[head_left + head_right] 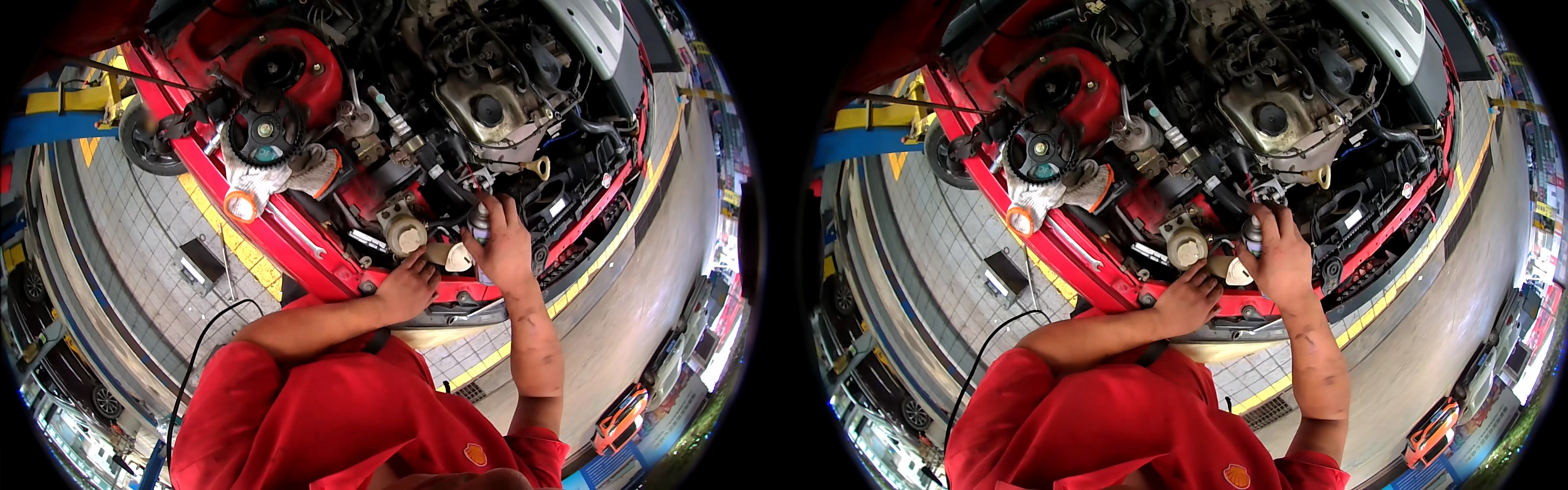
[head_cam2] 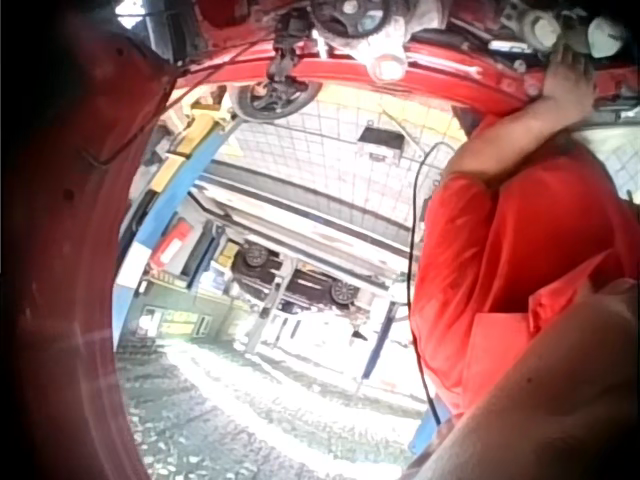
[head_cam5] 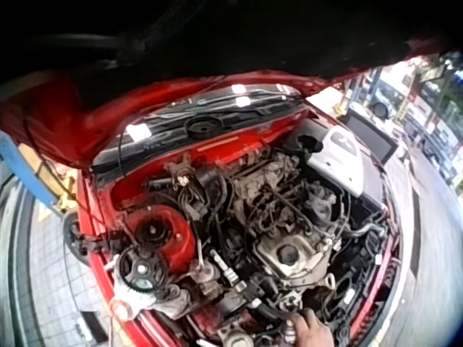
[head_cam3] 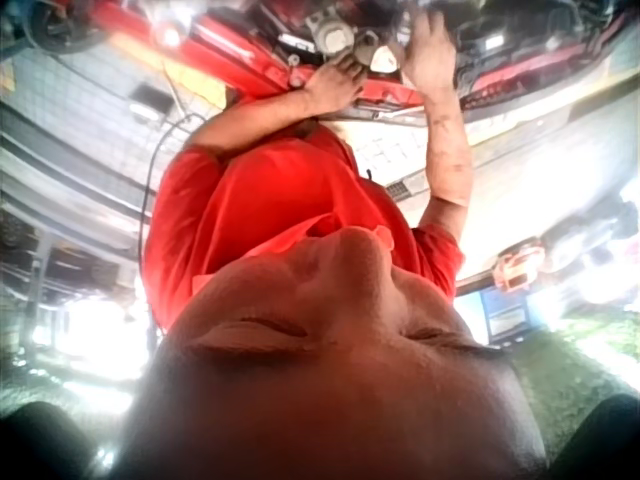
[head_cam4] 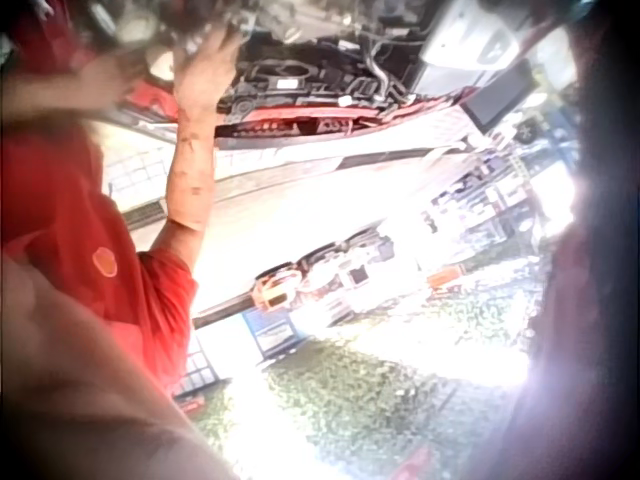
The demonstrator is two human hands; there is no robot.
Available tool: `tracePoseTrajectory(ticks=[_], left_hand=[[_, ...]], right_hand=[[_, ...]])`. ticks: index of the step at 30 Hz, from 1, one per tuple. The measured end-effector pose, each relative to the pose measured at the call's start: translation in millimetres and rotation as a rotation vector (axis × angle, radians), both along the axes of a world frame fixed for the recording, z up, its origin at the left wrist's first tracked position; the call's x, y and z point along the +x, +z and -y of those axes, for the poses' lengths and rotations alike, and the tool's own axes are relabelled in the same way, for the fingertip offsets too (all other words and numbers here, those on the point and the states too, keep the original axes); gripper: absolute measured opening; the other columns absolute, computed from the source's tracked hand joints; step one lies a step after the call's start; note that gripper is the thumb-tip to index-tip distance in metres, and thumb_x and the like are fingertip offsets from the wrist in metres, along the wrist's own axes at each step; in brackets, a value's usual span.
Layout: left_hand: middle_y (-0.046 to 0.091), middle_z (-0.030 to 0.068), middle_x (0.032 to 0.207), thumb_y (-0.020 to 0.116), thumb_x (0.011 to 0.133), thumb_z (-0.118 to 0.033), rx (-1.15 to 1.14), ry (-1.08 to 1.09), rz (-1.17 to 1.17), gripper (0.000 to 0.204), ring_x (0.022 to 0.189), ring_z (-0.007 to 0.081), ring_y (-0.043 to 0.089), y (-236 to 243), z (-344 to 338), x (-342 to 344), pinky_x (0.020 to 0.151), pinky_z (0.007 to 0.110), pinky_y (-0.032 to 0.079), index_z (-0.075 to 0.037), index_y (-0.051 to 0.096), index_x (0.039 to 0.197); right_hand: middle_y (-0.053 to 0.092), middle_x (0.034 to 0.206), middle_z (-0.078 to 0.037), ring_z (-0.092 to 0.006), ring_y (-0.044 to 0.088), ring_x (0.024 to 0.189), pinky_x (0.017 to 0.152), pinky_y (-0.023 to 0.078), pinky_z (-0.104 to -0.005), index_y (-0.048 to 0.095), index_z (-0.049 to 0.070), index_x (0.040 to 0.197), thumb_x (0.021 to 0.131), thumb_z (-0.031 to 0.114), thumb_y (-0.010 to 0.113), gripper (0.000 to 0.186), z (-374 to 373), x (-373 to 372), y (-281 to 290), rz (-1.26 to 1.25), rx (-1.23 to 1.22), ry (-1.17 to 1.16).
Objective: The person works on a red car's engine bay, using a wrench to tighten bolts and a spray can to clean a gear. They wipe parts with a cloth and handle various engine components.
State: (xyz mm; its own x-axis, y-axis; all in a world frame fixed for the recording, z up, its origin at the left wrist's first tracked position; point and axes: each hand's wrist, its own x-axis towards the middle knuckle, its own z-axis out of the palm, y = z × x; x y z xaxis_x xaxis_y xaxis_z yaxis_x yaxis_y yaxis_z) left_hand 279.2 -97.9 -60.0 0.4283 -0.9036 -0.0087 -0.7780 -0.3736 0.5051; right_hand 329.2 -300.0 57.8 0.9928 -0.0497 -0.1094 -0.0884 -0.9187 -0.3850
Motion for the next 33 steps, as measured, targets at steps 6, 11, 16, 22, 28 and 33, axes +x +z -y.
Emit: tracePoseTrajectory(ticks=[6,11,16,22,28,33], left_hand=[[0.07,0.0108,0.109,0.065,0.09,-0.038,0.008,-0.002,-0.006,0.042,0.113,0.0264,0.062,1.6,0.8,-0.1,0.123,0.047,0.026,-0.002,0.07,0.111],[0.07,0.01,0.108,0.065,0.089,-0.038,-0.001,0.003,-0.019,0.042,0.113,0.0262,0.061,-0.5,0.8,-2.2,0.123,0.047,0.026,-0.002,0.07,0.111],[0.07,0.0101,0.108,0.065,0.089,-0.038,0.009,0.004,-0.011,0.042,0.112,0.0257,0.061,-0.8,0.0,-2.5,0.122,0.046,0.026,-0.002,0.07,0.112],[0.07,0.0097,0.109,0.064,0.09,-0.038,0.009,-0.009,-0.026,0.042,0.113,0.0256,0.061,-3.6,2.3,-2.3,0.123,0.046,0.025,-0.002,0.07,0.112],[0.069,0.0123,0.109,0.062,0.092,-0.038,-0.004,-0.009,-0.033,0.041,0.115,0.0282,0.06,-0.3,2.9,-0.4,0.125,0.048,0.02,-0.002,0.069,0.11],[0.07,0.0113,0.108,0.064,0.091,-0.035,0.011,-0.008,-0.031,0.04,0.113,0.0257,0.061,4.3,4.3,1.1,0.122,0.047,0.026,-0.002,0.069,0.112]], right_hand=[[0.056,0.115,-0.016,-0.0391,0.063,0.1,0.08,0.055,-0.0468,0.051,0.014,0.134,0.08,0.023,0.078,0.06,11.7,-13.6,-4.9,-0.072,-0.039,0.0],[0.056,0.116,-0.016,-0.0395,0.063,0.1,0.081,0.055,-0.0465,0.052,0.014,0.133,0.08,0.023,0.078,0.059,19.1,-14.8,-9.0,-0.069,-0.064,0.016],[0.056,0.116,-0.016,-0.0405,0.063,0.101,0.082,0.055,-0.0463,0.053,0.013,0.132,0.079,0.021,0.078,0.059,23.0,-9.2,-3.4,-0.079,-0.014,0.028],[0.058,0.113,-0.015,-0.04,0.063,0.099,0.081,0.054,-0.0465,0.054,0.013,0.131,0.078,0.021,0.078,0.059,28.1,-6.9,-4.5,-0.072,0.038,0.034],[0.058,0.114,-0.014,-0.0392,0.064,0.097,0.079,0.055,-0.0468,0.055,0.014,0.13,0.078,0.022,0.079,0.058,30.0,-2.3,-5.1,-0.008,0.082,0.036],[0.058,0.114,-0.014,-0.0393,0.064,0.098,0.08,0.055,-0.0468,0.055,0.015,0.132,0.078,0.023,0.079,0.059,33.5,2.1,-0.1,-0.036,0.097,0.066]])
